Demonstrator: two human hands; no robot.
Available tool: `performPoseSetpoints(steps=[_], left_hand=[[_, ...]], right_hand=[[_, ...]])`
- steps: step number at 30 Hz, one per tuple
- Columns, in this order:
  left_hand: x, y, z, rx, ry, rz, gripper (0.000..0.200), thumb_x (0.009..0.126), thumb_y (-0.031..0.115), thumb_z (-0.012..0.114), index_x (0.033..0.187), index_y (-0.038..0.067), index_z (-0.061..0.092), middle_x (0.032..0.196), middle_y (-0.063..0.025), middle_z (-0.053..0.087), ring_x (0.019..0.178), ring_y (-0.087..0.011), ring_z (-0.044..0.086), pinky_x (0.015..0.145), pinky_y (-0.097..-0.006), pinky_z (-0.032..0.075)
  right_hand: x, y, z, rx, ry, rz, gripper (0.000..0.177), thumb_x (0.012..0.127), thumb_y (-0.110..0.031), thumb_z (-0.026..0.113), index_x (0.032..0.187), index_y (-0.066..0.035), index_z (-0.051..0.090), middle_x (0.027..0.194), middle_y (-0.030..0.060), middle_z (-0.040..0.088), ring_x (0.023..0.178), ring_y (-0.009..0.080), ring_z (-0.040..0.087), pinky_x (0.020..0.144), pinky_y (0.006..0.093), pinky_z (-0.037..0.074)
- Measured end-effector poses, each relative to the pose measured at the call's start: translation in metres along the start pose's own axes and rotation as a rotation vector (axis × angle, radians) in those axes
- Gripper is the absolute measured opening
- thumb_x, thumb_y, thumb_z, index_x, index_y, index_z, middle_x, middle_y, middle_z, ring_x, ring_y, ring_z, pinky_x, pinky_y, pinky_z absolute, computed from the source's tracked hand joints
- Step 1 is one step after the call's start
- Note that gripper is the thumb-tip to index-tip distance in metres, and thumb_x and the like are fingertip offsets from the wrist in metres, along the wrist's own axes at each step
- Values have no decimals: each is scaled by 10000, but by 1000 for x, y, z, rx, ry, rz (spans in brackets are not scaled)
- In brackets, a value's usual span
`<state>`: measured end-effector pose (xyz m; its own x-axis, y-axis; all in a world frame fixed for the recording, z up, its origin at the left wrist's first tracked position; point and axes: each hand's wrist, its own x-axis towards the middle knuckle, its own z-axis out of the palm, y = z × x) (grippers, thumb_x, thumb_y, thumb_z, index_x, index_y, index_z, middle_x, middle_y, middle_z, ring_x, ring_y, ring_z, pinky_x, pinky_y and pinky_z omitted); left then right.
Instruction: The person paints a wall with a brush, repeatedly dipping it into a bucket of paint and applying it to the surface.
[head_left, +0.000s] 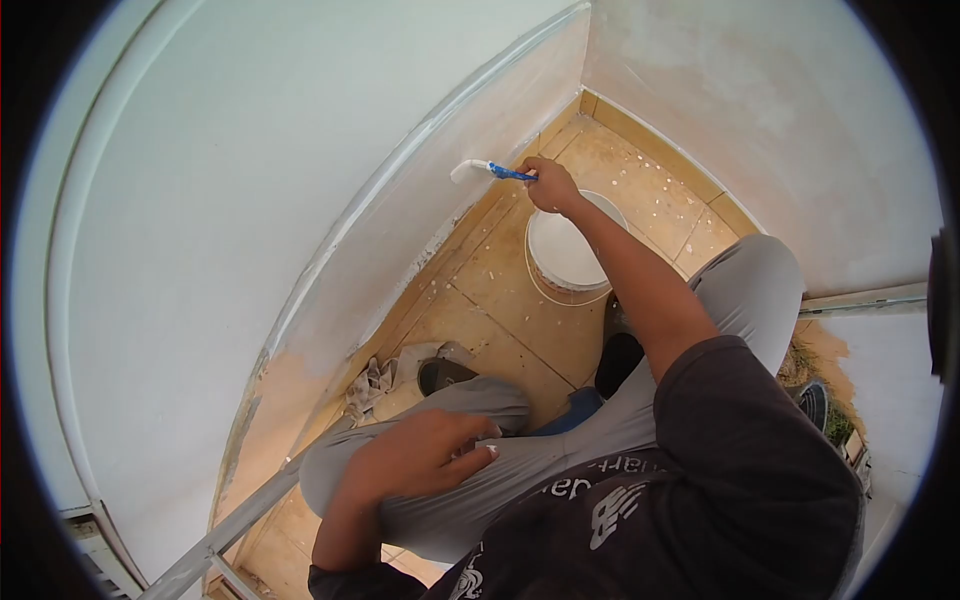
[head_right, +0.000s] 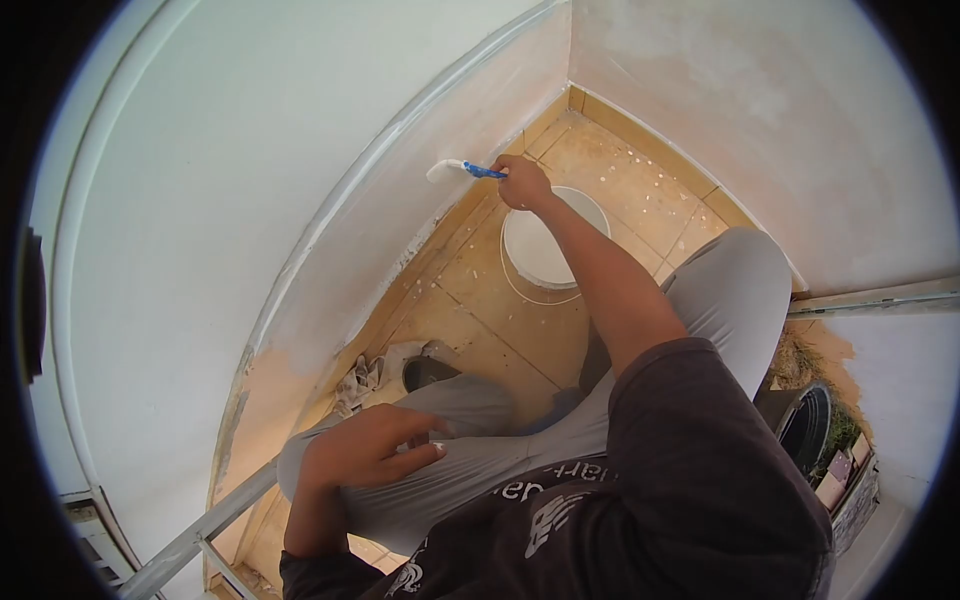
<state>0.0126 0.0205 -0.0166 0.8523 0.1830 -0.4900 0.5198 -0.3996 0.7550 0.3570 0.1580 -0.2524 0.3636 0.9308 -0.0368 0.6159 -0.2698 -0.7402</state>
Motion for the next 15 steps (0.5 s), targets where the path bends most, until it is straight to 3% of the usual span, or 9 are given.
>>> performPoseSetpoints(steps=[5,11,15], left_hand=[[14,9,-6,-29,-70,-57,316,956,294,563,1088,14,628,793,-173,667,760,-341,656,688,-415,504],[28,0,-10,-61,-73,-84,307,956,287,570,1079,11,625,755,-171,657,727,-322,651,667,-404,494],[32,3,-13,-41,-66,-96,301,950,282,573,1072,10,623,750,-169,657,731,-330,650,666,-415,492]], right_hand=[[56,45,-51,-11,239,264,260,778,-75,606,1017,-126,696,1024,151,697,981,338,665,835,423,523],[73,48,-46,164,484,400,262,777,-73,600,1033,-63,655,1037,192,681,982,360,661,829,424,519],[40,15,-7,271,270,310,284,778,-46,588,1059,-37,627,1041,221,666,959,372,658,823,421,513]])
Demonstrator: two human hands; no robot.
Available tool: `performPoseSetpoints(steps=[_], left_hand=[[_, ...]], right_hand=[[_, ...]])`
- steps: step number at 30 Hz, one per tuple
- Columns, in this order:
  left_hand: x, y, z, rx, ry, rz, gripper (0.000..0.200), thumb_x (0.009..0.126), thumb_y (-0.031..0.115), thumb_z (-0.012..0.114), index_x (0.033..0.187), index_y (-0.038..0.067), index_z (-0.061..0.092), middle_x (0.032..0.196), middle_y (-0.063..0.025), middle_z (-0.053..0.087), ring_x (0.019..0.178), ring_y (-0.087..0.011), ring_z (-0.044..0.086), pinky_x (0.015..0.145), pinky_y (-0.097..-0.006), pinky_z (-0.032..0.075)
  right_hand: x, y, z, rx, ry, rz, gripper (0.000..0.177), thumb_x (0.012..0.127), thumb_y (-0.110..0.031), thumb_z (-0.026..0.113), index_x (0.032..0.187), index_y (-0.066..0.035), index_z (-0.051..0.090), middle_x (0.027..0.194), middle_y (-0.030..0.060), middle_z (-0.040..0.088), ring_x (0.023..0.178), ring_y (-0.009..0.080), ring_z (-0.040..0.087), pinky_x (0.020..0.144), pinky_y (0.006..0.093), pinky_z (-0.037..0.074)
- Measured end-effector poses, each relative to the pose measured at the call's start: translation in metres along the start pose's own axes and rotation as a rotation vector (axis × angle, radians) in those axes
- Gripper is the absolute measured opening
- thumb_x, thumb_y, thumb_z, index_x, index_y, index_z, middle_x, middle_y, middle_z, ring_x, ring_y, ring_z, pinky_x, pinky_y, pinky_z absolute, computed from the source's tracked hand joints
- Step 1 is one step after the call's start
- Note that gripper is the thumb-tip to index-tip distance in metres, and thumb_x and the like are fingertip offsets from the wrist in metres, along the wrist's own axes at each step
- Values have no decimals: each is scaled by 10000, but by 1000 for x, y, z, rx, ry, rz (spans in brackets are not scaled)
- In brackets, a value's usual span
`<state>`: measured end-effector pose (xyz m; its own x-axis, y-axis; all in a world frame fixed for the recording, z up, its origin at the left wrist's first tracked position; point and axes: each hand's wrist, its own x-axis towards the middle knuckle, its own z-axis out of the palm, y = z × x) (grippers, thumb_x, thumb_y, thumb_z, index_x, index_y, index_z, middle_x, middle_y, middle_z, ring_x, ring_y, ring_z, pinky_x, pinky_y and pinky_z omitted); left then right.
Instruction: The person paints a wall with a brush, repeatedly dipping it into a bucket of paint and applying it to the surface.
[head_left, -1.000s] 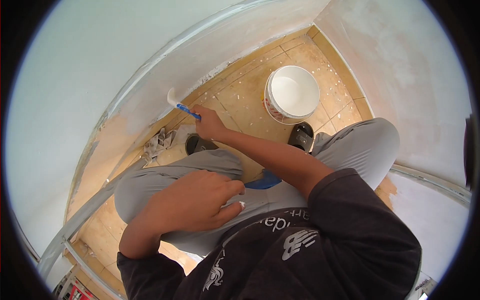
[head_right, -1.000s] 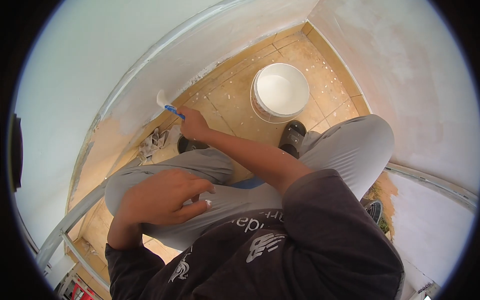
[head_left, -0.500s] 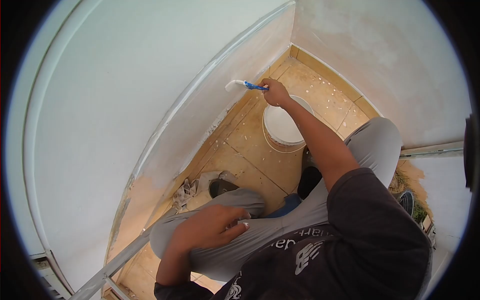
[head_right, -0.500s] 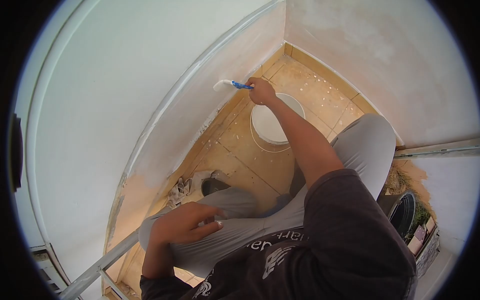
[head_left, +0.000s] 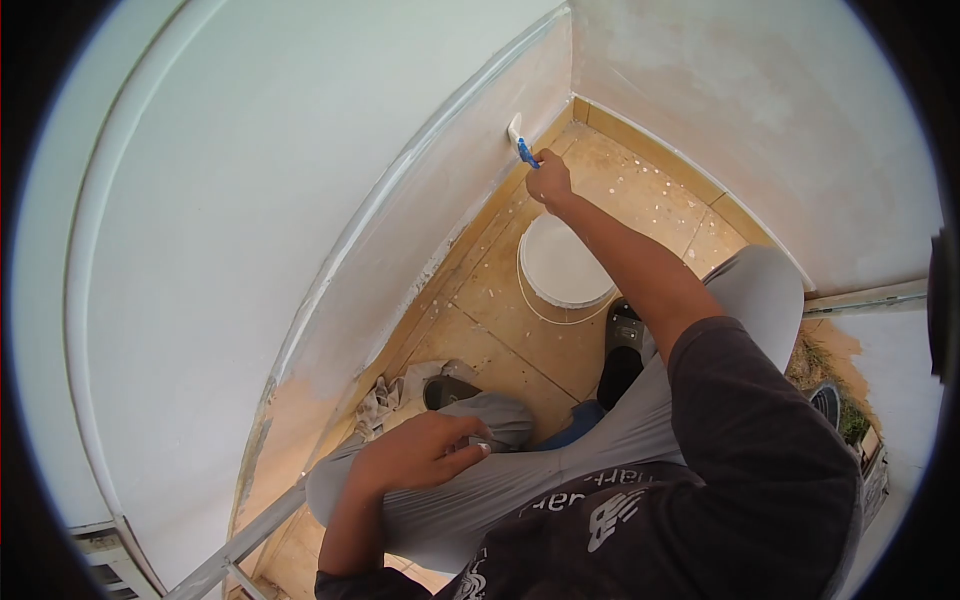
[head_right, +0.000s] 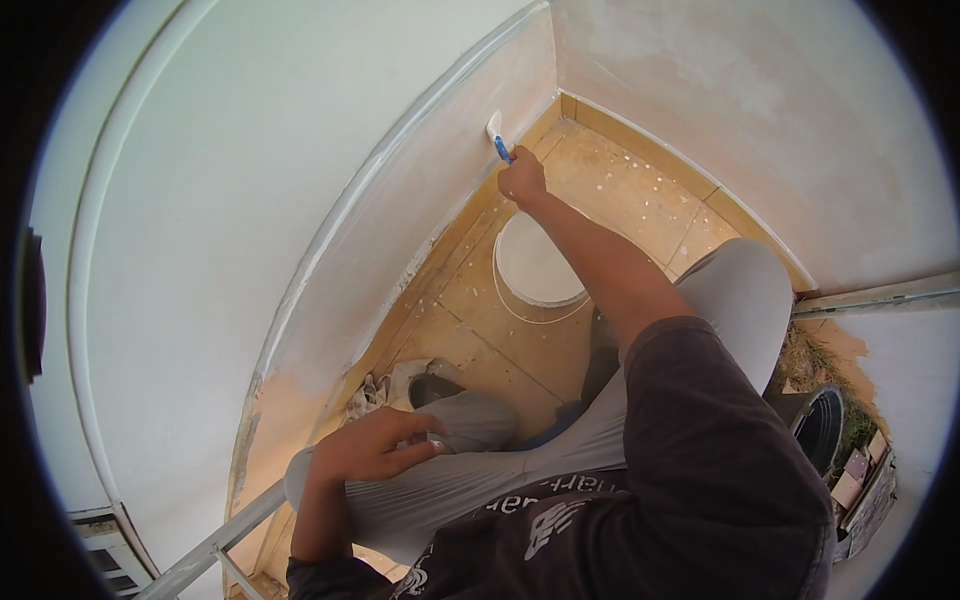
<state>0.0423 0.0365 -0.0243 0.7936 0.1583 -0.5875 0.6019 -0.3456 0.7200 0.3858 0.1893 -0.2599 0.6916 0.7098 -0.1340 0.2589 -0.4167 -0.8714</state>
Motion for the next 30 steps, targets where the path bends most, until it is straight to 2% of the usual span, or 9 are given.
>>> performPoseSetpoints(steps=[4,6,10,13,18,19,25,28,30], left_hand=[[-1,0,1,45,12,-3,303,945,280,571,1076,11,620,765,-172,661,755,-348,651,690,-433,493],[-2,8,-3,73,3,-20,305,944,280,567,1080,13,620,777,-175,663,775,-355,652,708,-442,493],[-6,12,-4,91,32,30,289,945,277,569,1078,27,623,787,-169,667,774,-338,656,704,-426,494],[-10,5,0,85,67,68,263,945,265,583,1082,46,631,770,-151,669,722,-308,662,664,-395,499],[-22,-10,7,39,98,29,263,945,269,581,1078,46,625,766,-151,667,726,-310,663,664,-403,496],[-25,-11,8,56,124,51,266,944,270,580,1078,45,625,766,-150,667,730,-312,661,668,-406,495],[-37,-4,12,131,156,102,280,934,275,572,1075,40,631,773,-138,664,763,-323,651,709,-426,489],[-35,-5,15,153,167,127,278,929,273,570,1070,43,638,771,-133,661,788,-321,647,734,-428,487],[-35,-5,18,153,166,143,274,926,270,570,1067,46,642,768,-130,660,802,-316,645,747,-426,487]], right_hand=[[-104,-18,38,54,-225,15,253,811,-21,565,1059,-50,608,930,255,654,882,375,661,744,425,504],[-157,-8,64,15,-261,-183,260,825,-28,562,1076,-61,619,976,230,665,934,388,647,798,444,500],[-225,-30,74,-5,-800,-352,256,848,-37,575,1095,-68,634,983,192,668,938,377,637,794,439,500],[-223,-39,101,33,-837,-602,274,859,-36,573,1121,-84,638,951,185,668,909,369,641,790,433,500],[-128,-48,53,-101,-694,-617,244,859,-45,591,1090,-71,662,885,171,654,831,306,635,772,385,494],[-104,-39,37,-112,-598,-610,227,851,-90,609,1067,-105,677,906,190,674,883,352,654,790,425,508],[0,-13,-62,-91,102,-221,221,860,-71,612,1071,-58,676,779,144,657,709,235,639,666,373,484],[-7,-29,-60,-45,194,-193,239,862,-62,600,1093,-42,656,785,141,656,706,227,635,659,370,483],[-38,-39,-39,22,-1,-236,236,864,-48,583,1091,-20,640,751,116,621,656,185,601,605,340,461]])
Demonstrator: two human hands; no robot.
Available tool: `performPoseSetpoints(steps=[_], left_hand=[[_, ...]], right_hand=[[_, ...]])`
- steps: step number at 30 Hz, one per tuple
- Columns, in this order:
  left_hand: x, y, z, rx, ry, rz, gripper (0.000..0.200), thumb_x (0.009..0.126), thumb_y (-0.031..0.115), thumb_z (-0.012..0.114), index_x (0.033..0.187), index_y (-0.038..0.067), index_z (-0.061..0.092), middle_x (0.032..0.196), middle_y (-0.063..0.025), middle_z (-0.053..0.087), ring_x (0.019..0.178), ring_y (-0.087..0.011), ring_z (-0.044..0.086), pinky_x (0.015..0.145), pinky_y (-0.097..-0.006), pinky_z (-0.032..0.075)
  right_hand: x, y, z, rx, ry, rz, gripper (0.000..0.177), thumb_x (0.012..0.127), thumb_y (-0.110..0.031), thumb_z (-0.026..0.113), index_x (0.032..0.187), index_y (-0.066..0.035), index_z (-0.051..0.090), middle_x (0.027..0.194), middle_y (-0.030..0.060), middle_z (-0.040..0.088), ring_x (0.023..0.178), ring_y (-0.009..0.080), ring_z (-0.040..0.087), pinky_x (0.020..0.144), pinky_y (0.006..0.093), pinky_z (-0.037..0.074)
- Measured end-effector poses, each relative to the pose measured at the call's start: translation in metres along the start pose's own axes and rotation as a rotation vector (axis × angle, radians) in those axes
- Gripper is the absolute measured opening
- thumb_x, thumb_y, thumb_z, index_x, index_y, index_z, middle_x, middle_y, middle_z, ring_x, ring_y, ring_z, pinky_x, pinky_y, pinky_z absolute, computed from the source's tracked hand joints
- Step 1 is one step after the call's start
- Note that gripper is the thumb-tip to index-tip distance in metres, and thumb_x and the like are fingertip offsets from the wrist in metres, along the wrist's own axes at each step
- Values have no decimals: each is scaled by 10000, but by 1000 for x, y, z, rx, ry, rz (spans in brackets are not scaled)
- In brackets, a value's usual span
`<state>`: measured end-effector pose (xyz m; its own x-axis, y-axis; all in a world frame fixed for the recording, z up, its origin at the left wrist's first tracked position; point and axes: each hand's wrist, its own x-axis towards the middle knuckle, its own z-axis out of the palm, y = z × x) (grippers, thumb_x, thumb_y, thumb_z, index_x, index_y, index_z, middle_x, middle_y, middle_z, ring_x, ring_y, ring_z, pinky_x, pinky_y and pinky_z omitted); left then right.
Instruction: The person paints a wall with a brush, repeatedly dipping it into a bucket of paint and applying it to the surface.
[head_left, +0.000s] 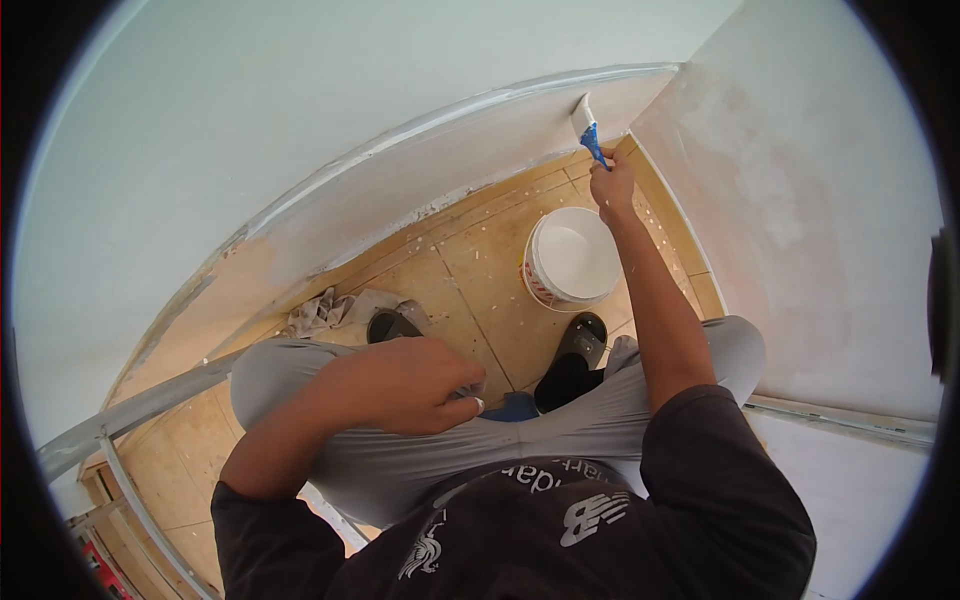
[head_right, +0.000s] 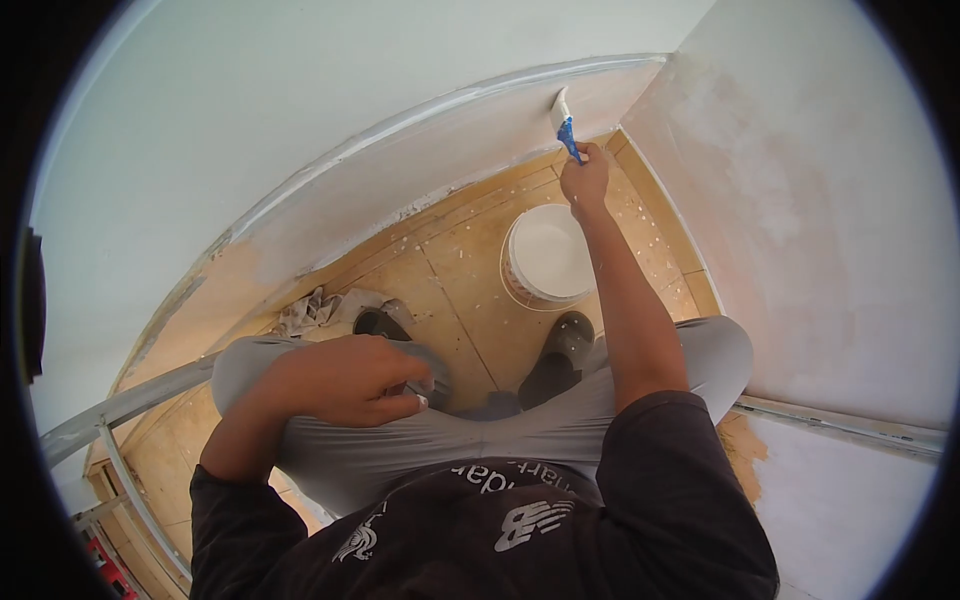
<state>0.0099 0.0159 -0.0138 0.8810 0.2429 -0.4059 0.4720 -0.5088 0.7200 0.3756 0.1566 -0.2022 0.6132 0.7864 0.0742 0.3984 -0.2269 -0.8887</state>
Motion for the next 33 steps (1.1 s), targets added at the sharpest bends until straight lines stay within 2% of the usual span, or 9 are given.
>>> performPoseSetpoints(steps=[3,8,12,15,17,18,25,30,33], left_hand=[[0,2,1,-24,-9,-17,274,925,270,573,1064,45,646,769,-129,662,805,-312,647,753,-429,489],[0,8,-4,-80,-43,-50,301,919,290,530,989,24,653,822,-201,654,849,-375,650,785,-460,503],[0,7,-6,-58,-72,-74,294,924,286,532,993,28,655,829,-197,657,846,-374,650,781,-462,501],[-4,5,-7,-85,-46,-73,292,928,283,536,1001,24,650,824,-191,656,840,-375,646,773,-468,497],[-7,1,-5,-60,-17,-35,279,929,277,568,1047,37,648,791,-171,659,768,-337,652,724,-437,495],[-8,-1,-4,-53,4,-16,277,929,274,584,1070,44,648,775,-162,661,732,-318,655,700,-422,495],[0,-1,-8,-45,17,38,279,931,275,587,1074,44,649,737,-143,663,709,-321,658,670,-417,496],[17,-5,-12,-81,-30,-20,289,927,282,585,1077,44,649,731,-163,670,722,-329,673,667,-422,499],[24,-4,-15,-81,-51,-71,291,926,289,583,1075,48,650,734,-172,670,724,-332,676,666,-422,500]], right_hand=[[-76,-25,60,160,-177,-46,284,896,-2,581,1179,-20,576,740,58,577,618,100,505,538,278,393],[-225,-80,108,303,-622,-312,295,869,48,532,1141,-33,612,792,105,594,685,165,544,653,304,445],[-219,-98,124,289,-762,-563,282,889,16,545,1152,-48,625,789,104,589,679,174,530,660,306,444],[-152,-107,93,153,-804,-401,261,896,2,566,1142,-48,641,780,91,588,683,158,517,664,303,440],[-97,-92,61,54,-744,-405,247,897,-5,583,1131,-46,650,760,63,577,683,138,501,661,299,433],[-72,-80,44,28,-677,-428,225,890,-27,585,1100,-58,657,749,122,605,683,212,564,670,343,460],[84,3,-84,-130,-76,-76,251,894,-40,582,1128,-68,668,816,76,653,752,143,595,714,300,465],[169,32,-110,-294,298,-53,239,868,-90,613,1097,-61,677,792,101,654,687,170,601,634,337,474],[185,30,-113,-295,369,-23,243,862,-92,618,1095,-60,677,778,108,643,690,176,600,633,343,472]])
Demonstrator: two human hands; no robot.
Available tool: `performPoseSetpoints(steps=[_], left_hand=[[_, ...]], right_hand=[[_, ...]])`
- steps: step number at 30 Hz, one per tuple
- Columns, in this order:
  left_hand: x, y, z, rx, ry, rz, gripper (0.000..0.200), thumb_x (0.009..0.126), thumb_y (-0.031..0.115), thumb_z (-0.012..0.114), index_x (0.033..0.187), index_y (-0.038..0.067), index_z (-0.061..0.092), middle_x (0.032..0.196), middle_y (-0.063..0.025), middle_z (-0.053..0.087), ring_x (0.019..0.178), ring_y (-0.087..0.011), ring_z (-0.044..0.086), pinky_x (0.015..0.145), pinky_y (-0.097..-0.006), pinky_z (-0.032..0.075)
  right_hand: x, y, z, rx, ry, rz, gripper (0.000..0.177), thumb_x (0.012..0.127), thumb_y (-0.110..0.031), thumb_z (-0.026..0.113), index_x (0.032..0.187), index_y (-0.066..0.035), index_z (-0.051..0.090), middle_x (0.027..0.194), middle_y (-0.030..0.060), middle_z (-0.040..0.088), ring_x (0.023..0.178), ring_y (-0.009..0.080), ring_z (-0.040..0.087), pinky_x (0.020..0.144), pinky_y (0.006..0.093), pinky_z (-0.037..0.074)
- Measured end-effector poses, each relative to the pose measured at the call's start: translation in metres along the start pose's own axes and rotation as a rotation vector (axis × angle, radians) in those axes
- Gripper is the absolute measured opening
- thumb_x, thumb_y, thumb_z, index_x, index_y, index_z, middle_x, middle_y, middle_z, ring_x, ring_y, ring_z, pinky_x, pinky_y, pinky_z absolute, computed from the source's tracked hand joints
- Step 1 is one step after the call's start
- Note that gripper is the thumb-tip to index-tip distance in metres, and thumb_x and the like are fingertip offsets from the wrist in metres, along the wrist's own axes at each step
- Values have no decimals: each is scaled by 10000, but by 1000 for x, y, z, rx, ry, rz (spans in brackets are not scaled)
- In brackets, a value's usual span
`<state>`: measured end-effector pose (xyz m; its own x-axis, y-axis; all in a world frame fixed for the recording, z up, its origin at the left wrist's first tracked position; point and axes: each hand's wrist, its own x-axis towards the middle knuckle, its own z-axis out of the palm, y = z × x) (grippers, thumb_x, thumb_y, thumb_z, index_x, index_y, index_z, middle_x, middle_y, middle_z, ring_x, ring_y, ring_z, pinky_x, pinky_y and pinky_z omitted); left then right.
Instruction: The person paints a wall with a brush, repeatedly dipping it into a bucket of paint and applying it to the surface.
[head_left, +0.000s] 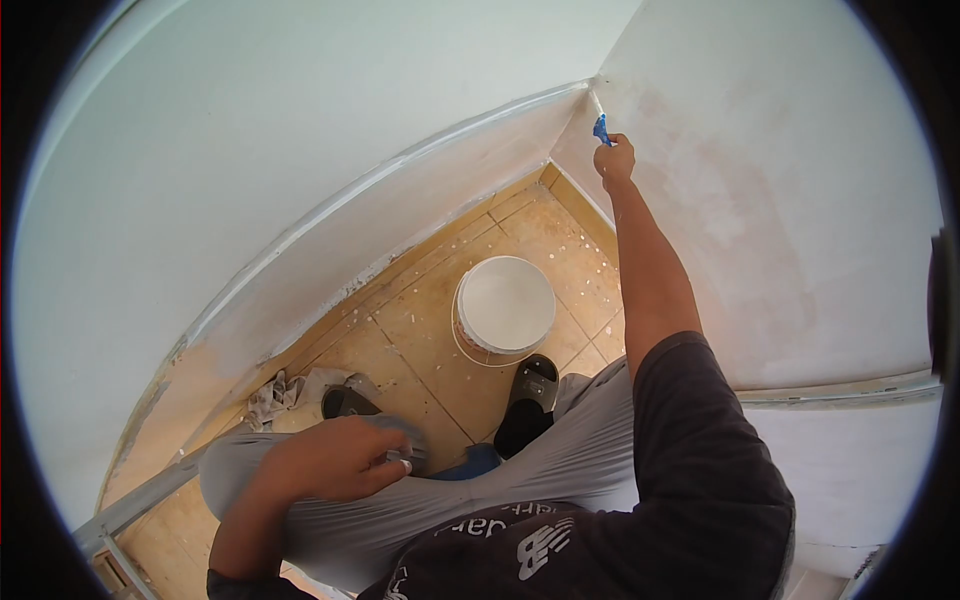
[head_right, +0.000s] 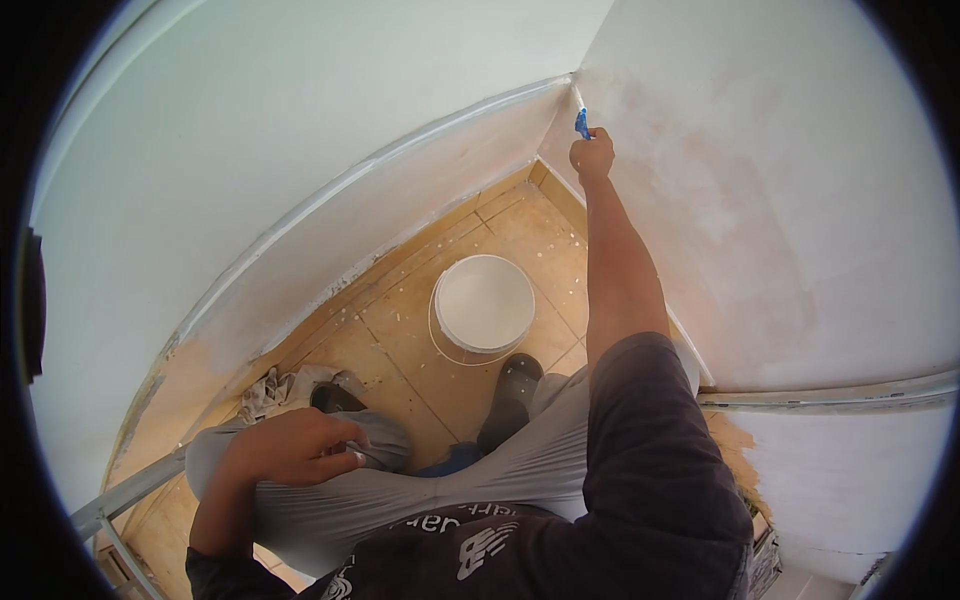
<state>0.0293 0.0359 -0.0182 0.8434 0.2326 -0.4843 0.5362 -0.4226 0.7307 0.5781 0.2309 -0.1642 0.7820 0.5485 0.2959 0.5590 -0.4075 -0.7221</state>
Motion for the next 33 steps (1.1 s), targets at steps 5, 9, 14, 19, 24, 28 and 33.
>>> performPoseSetpoints(steps=[5,9,14,19,24,28,33], left_hand=[[3,1,-4,25,9,-2,290,925,289,583,1081,54,651,750,-162,663,748,-332,664,697,-426,500],[5,-1,-2,44,-10,19,293,925,282,582,1082,45,652,783,-157,658,767,-327,655,724,-433,500],[9,12,-12,34,-61,-1,297,915,274,572,1051,21,646,867,-175,673,830,-360,650,764,-463,497],[12,8,-8,-20,-50,-20,283,913,252,572,1039,9,644,816,-177,674,795,-364,654,737,-460,501],[11,-10,-1,-84,-17,-122,257,910,225,589,1035,8,647,709,-162,655,694,-346,651,674,-434,502],[6,-15,-1,-82,2,-142,258,906,225,595,1047,14,645,749,-165,665,738,-340,659,687,-430,502],[6,-5,-8,-23,-27,-121,280,894,238,599,1063,19,641,813,-162,688,808,-338,671,722,-435,508]], right_hand=[[-50,-10,29,152,-241,-37,230,850,-62,612,1075,-36,650,814,148,664,707,219,634,658,353,486],[-150,-19,35,410,-517,46,251,886,-25,582,1135,-29,616,769,69,608,650,120,532,581,293,411],[-278,-45,41,508,-948,-176,257,908,-2,570,1161,-29,610,820,32,592,733,105,517,666,284,433],[-376,-95,52,552,-1197,-517,271,865,11,579,1128,-43,617,915,163,647,842,320,623,766,391,486],[-368,-111,92,436,-1188,-561,287,834,15,568,1107,-51,625,978,181,667,926,360,636,823,435,492],[-285,-65,93,386,-1107,-549,244,849,-62,579,1080,-104,643,992,170,670,958,360,633,817,434,489],[-143,15,60,145,-936,-355,239,898,-68,603,1131,-91,653,947,121,672,859,225,643,800,354,493]])
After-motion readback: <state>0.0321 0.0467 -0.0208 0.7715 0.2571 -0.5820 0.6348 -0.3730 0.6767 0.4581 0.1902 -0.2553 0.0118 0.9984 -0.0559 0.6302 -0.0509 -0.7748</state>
